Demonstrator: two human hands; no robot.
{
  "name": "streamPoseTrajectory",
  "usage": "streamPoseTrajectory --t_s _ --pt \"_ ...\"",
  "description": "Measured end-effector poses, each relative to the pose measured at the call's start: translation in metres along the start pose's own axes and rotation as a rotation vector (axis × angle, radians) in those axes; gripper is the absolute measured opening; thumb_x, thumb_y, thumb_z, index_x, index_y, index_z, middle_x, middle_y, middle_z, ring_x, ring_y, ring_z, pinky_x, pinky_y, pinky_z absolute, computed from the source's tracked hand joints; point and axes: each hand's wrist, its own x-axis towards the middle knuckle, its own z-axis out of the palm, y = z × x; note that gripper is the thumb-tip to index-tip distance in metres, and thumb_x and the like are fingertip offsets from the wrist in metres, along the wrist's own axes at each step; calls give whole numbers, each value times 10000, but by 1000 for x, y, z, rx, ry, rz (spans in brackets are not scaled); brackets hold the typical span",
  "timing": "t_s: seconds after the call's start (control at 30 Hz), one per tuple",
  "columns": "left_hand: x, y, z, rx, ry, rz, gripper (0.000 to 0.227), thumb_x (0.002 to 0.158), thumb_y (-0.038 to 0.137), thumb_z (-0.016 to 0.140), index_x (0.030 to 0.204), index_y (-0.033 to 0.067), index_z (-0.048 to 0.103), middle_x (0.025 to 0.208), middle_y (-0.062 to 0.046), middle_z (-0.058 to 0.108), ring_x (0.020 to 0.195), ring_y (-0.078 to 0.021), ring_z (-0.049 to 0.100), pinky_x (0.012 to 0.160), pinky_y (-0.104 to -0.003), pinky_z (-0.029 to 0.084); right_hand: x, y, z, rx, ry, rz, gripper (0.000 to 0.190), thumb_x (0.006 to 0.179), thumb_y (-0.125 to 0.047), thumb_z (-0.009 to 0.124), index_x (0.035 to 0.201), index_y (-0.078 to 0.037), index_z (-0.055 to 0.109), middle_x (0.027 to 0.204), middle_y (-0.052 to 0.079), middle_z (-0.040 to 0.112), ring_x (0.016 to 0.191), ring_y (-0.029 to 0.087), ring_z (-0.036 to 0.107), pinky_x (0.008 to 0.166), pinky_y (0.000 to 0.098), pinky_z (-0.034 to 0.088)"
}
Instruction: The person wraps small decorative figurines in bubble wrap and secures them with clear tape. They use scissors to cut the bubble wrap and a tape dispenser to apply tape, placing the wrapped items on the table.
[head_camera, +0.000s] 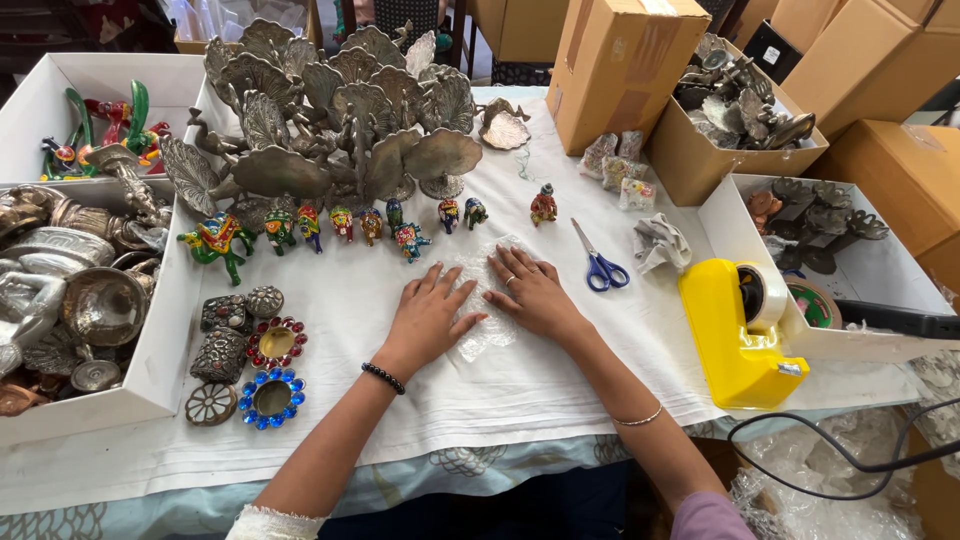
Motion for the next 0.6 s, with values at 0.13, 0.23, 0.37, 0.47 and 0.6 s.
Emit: streamPoseTrajectory --t_s 0.13,0.23,0.37,0.47,0.6 --pt "-1 -3 9 34 -58 -18 598 992 527 513 1476 176 514 1590 -136 397 1487 -345 304 1161 -509 231 1 1 1 -14 1 6 738 1021 -590 400 1594 -129 330 1680 80 265 1549 251 216 1211 435 150" --pt "-2 -2 7 52 -84 -25 644 1002 571 463 1507 172 477 1614 -145 358 1498 -341 281 1167 -505 216 0 1 1 -12 -4 4 753 1021 -590 402 1592 -105 323 1679 84 265 1551 253 213 1210 434 149" --pt "0 0 1 71 -129 -38 700 984 631 430 1520 180 450 1625 -136 327 1506 -334 259 1167 -502 207 0 2 1 -10 -7 5 759 1019 -594 399 1593 -103 315 1683 84 261 1553 252 211 1213 431 143" --pt "0 -2 5 75 -137 -40 730 977 656 418 1534 185 429 1628 -128 323 1510 -325 256 1171 -500 204 0 4 3 -9 -6 3 767 1021 -597 396 1597 -99 306 1685 90 255 1555 256 204 1214 431 139" --pt "-1 -1 2 80 -125 -33 797 959 699 417 1558 174 393 1625 -121 330 1511 -315 257 1174 -500 201 0 4 3 -7 -11 4 775 1020 -600 395 1599 -95 297 1686 96 246 1559 259 190 1214 433 133"
